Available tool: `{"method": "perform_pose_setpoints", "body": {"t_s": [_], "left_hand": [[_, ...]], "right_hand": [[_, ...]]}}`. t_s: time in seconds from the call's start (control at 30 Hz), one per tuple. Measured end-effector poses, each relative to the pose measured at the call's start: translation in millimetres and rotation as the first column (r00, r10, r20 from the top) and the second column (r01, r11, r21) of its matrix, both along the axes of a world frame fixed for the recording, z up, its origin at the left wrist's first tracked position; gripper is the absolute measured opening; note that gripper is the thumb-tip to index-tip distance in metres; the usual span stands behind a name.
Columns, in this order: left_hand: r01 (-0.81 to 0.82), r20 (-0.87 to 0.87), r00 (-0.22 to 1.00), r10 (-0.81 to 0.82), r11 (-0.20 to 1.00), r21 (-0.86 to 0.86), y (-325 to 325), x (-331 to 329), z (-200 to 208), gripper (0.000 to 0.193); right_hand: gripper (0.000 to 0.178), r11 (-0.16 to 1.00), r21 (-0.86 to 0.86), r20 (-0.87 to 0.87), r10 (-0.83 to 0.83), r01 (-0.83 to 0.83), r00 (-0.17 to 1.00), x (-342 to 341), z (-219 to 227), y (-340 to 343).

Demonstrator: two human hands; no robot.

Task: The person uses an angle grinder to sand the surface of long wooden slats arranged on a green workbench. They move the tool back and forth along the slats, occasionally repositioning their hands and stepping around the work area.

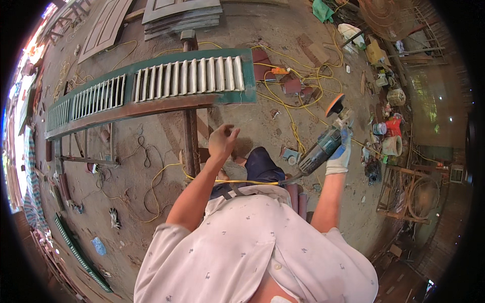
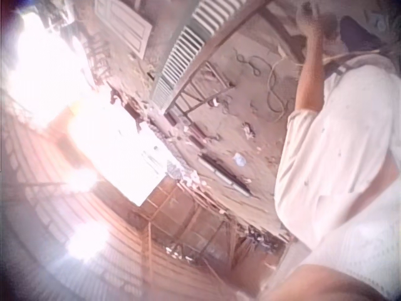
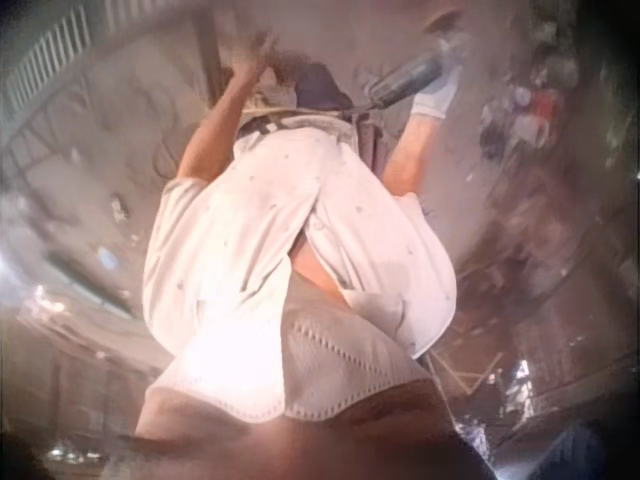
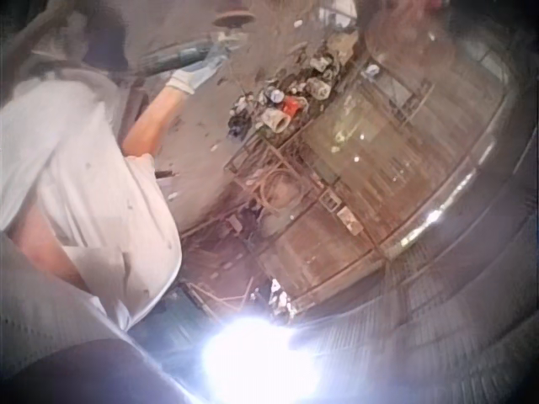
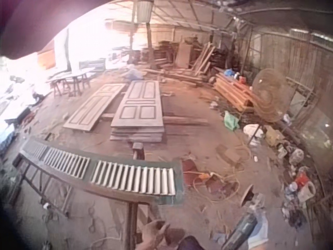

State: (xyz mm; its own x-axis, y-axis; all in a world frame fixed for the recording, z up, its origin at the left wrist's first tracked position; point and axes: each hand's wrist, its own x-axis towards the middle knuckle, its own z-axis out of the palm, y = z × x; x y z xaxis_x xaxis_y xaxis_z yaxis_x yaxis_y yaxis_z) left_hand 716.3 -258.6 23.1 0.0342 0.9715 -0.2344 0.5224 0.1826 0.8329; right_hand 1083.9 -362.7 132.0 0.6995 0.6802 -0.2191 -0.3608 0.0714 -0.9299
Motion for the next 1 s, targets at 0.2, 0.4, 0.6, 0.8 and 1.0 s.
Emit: {"method": "perform_pose_setpoints", "body": {"t_s": [0.2, 0.4, 0.6, 0.8, 1.0], "left_hand": [[-0.179, -0.215, 0.962, 0.167, 0.983, -0.037, 96, 69, -32, 0.043], [-0.160, -0.452, 0.878, 0.159, 0.986, 0.037, 127, 105, -57, 0.037], [0.062, -0.502, 0.863, -0.060, 0.998, -0.012, 127, 82, -55, 0.022], [-0.125, -0.519, 0.848, 0.106, 0.992, -0.001, 32, -51, 13, 0.022], [-0.085, -0.447, 0.893, 0.057, 0.995, -0.043, 12, -71, -16, 0.024]], "right_hand": [[0.044, 0.999, 0.036, 0.044, 0.022, -0.023, 0.999, 72, 22, 91], [0.046, 0.998, 0.037, 0.081, 0.057, -0.060, 0.995, 183, 8, 178], [0.046, 0.989, 0.052, 0.060, 0.134, -0.137, 0.989, 244, -5, 238], [0.042, 0.987, 0.001, 0.112, 0.158, -0.159, 0.981, 229, -2, 262], [0.045, 0.969, 0.095, 0.008, 0.229, -0.229, 0.973, 181, -58, 254]]}}
